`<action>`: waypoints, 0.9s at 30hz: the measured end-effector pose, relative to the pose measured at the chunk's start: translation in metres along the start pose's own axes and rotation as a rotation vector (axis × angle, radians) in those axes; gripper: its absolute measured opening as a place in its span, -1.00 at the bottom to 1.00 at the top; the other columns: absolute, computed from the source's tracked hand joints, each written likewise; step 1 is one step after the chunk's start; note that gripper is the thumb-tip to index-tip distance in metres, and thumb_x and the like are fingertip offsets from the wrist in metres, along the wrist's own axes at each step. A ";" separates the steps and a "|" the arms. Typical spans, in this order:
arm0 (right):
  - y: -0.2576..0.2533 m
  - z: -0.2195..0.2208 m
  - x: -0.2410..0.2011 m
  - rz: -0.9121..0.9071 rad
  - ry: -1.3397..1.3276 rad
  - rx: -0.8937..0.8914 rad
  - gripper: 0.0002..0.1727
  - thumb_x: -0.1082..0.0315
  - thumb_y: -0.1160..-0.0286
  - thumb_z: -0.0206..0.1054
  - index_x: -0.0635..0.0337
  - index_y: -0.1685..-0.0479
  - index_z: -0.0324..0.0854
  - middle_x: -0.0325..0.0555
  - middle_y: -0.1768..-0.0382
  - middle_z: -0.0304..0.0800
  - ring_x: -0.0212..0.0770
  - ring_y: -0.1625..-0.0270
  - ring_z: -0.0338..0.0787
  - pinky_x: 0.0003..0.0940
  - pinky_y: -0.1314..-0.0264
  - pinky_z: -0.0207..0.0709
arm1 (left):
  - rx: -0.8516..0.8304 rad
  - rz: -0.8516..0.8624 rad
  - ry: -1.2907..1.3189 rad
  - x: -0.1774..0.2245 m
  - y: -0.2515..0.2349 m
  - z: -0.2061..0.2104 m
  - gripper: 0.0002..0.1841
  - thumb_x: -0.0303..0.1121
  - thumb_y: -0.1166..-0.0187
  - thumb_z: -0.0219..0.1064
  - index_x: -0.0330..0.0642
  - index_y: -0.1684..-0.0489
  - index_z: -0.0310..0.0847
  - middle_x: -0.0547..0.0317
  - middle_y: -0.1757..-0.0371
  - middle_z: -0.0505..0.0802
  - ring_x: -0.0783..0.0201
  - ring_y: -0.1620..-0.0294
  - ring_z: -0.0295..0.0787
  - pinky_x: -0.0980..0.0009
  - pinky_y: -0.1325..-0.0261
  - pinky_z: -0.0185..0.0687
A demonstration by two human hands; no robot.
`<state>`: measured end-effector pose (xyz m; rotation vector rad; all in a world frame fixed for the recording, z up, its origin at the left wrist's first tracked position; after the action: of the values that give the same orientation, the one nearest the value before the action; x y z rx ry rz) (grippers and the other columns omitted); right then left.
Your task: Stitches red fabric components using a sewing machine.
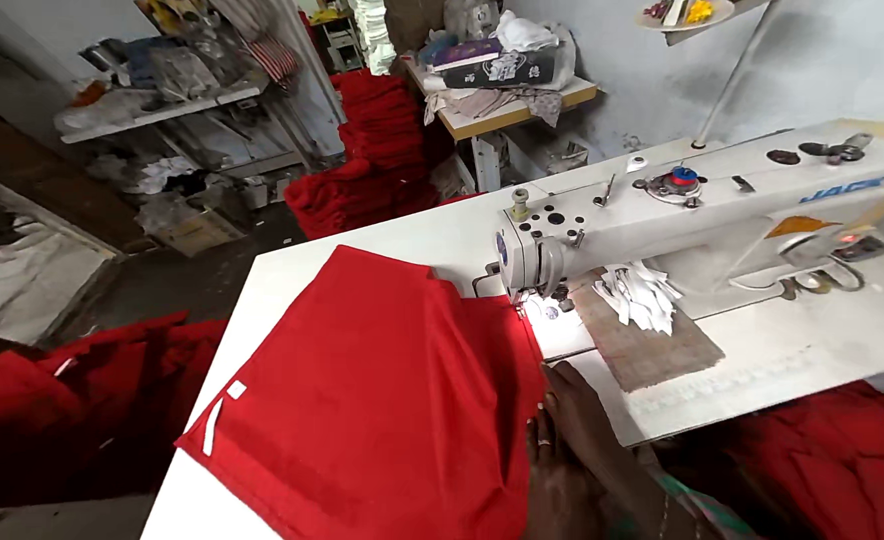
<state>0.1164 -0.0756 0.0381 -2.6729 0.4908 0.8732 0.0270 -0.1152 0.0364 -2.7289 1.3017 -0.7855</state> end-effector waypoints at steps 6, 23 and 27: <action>-0.015 -0.001 0.009 0.048 -0.015 -0.127 -0.63 0.61 -0.55 0.18 0.60 -0.29 0.64 0.43 -0.08 0.74 0.30 -0.11 0.81 0.02 -0.24 0.66 | -0.005 0.059 -0.079 0.009 0.005 0.007 -0.70 -0.48 -0.32 0.44 -0.52 0.07 0.84 -0.46 -0.18 0.84 -0.41 -0.38 0.71 -0.17 -0.44 0.56; -0.013 -0.003 0.008 0.067 -0.077 -0.169 -0.62 0.62 -0.54 0.17 0.60 -0.27 0.65 0.44 -0.09 0.75 0.28 -0.10 0.81 -0.01 -0.26 0.65 | 0.015 0.065 0.300 -0.034 0.001 -0.002 -0.63 -0.34 -0.47 0.16 -0.40 0.14 0.89 -0.10 -0.18 0.91 -0.32 -0.49 0.65 -0.36 -0.62 0.25; -0.035 0.005 0.012 0.082 -0.034 -0.177 -0.67 0.59 -0.56 0.21 0.59 -0.20 0.68 0.39 -0.03 0.73 0.24 -0.05 0.80 -0.03 -0.21 0.65 | -0.161 0.098 0.433 -0.054 -0.014 -0.007 -0.62 -0.40 -0.41 0.09 -0.46 0.22 0.85 -0.15 -0.32 0.85 -0.31 -0.65 0.47 -0.30 -0.78 -0.12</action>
<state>0.1368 -0.0447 0.0327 -2.8081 0.5427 1.0282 0.0052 -0.0653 0.0225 -2.6782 1.6197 -1.3754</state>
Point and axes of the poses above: each hand's wrist, its own y-axis away from the middle knuckle, its own z-axis out of the palm, x = y × z, the point moved 5 cm from there along -y, towards the middle knuckle
